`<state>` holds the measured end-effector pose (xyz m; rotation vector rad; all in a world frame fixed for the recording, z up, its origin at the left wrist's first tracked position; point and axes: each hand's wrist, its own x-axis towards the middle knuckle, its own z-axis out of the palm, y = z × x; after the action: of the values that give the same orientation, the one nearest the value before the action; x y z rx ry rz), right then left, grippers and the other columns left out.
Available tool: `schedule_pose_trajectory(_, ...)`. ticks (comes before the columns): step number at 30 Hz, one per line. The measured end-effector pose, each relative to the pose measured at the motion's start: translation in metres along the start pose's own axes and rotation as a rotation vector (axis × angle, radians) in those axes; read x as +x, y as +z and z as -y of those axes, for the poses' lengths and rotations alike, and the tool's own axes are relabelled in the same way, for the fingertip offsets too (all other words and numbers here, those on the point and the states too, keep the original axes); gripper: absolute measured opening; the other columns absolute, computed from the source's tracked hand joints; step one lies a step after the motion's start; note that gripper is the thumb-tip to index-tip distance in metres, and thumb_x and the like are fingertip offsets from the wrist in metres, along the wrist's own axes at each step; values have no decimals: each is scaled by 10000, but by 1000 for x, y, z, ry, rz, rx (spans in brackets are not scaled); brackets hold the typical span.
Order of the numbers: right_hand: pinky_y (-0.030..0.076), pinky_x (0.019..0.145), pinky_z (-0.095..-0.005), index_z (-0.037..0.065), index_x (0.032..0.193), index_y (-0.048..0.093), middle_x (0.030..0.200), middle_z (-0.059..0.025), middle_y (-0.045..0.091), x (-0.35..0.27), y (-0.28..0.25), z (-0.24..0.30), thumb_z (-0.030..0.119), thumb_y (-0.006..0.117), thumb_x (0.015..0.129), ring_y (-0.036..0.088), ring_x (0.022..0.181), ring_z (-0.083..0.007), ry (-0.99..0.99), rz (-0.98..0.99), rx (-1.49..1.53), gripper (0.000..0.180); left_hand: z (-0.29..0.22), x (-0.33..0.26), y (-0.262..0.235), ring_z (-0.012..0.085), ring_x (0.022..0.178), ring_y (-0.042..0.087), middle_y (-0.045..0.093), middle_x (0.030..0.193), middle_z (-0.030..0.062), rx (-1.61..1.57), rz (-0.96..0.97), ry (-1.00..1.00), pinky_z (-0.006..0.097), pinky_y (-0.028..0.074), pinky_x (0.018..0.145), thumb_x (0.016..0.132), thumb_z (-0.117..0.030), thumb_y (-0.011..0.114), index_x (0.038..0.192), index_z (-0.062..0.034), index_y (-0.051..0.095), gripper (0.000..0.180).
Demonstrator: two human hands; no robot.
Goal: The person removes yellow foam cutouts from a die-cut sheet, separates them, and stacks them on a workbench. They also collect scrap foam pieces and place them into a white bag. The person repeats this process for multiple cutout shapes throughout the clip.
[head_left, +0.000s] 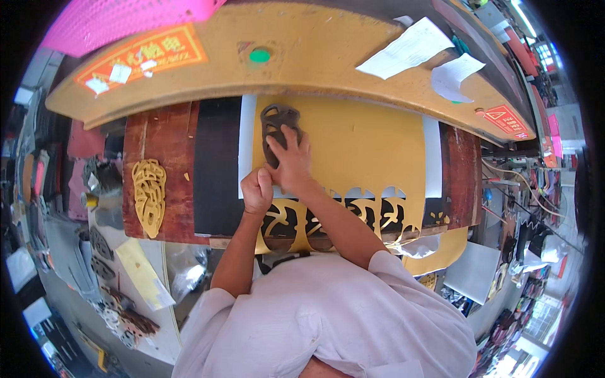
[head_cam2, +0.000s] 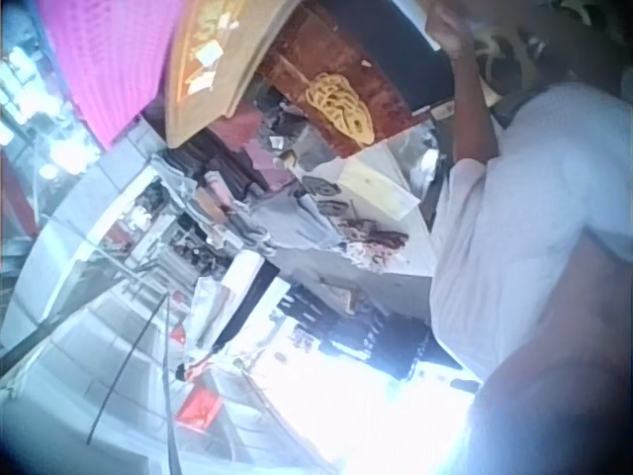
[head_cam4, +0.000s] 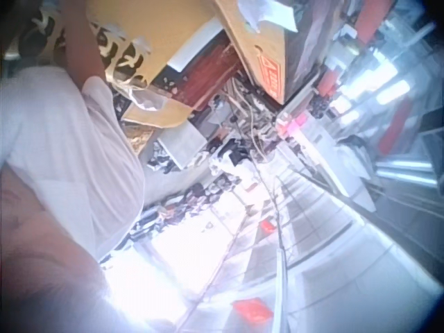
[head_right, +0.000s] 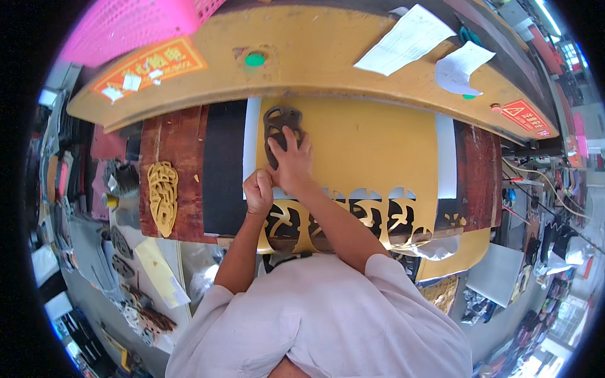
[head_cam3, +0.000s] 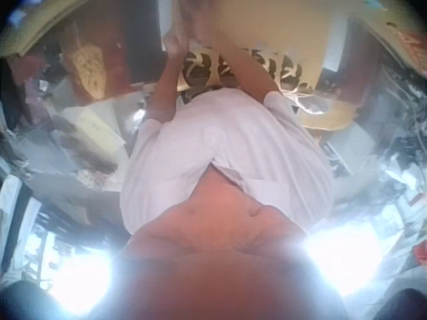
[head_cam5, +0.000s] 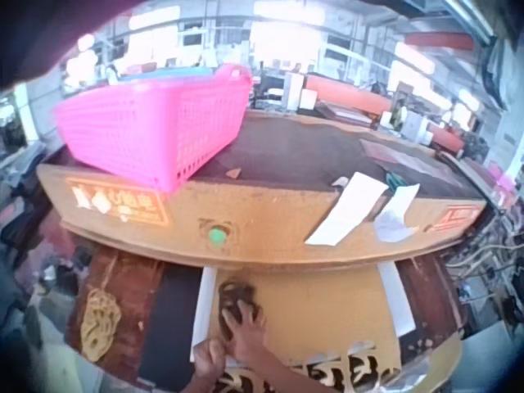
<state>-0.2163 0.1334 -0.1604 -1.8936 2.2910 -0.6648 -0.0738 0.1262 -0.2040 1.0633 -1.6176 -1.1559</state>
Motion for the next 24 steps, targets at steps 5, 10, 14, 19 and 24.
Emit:
schedule_pose_trajectory(5, 528, 1022, -367, 53, 1447, 643, 1384, -114, 659, -20, -60, -38, 249, 797, 811, 660, 1165, -233, 385, 132, 1061, 683, -9, -49, -11, 367, 648, 603, 601, 722, 158, 230, 12, 197, 448, 489, 608, 1047, -209, 592, 784, -25, 617, 322)
schedule_pose_trajectory(10, 539, 925, -290, -19, 1501, 580, 1299, -86, 693, -37, -90, -63, 185, 802, 808, 667, 1082, -152, 588, 207, 1587, 756, -67, -60, -3, 348, 762, 684, 701, 831, 126, 258, 191, -33, 427, 565, 702, 969, -296, 735, 1162, -49, 692, 316)
schedule_pose_trajectory(14, 533, 913, -277, -19, 1498, 584, 1260, -71, 704, -51, -77, -56, 167, 800, 800, 659, 1074, -147, 584, 99, 1661, 754, -95, -59, 26, 314, 870, 734, 748, 940, 141, 382, 400, 64, 394, 597, 780, 946, -286, 754, 1383, -52, 617, 514)
schedule_pose_trajectory(19, 553, 837, -293, -15, 1492, 587, 1162, -94, 717, -48, -67, -62, 210, 768, 824, 676, 965, -163, 546, 148, 1701, 728, -71, -24, -7, 191, 745, 719, 742, 866, 129, 65, 586, -118, 339, 581, 670, 997, -208, 675, 1202, 14, 661, 303)
schedule_pose_trajectory(24, 564, 782, -310, -28, 1470, 588, 1114, -111, 705, -41, -76, -78, 242, 727, 866, 681, 900, -179, 565, 154, 1867, 675, -37, -77, -170, 116, 439, 505, 588, 644, 48, -40, -164, -708, 275, 358, 377, 1119, -344, 491, 950, -29, 653, 392)
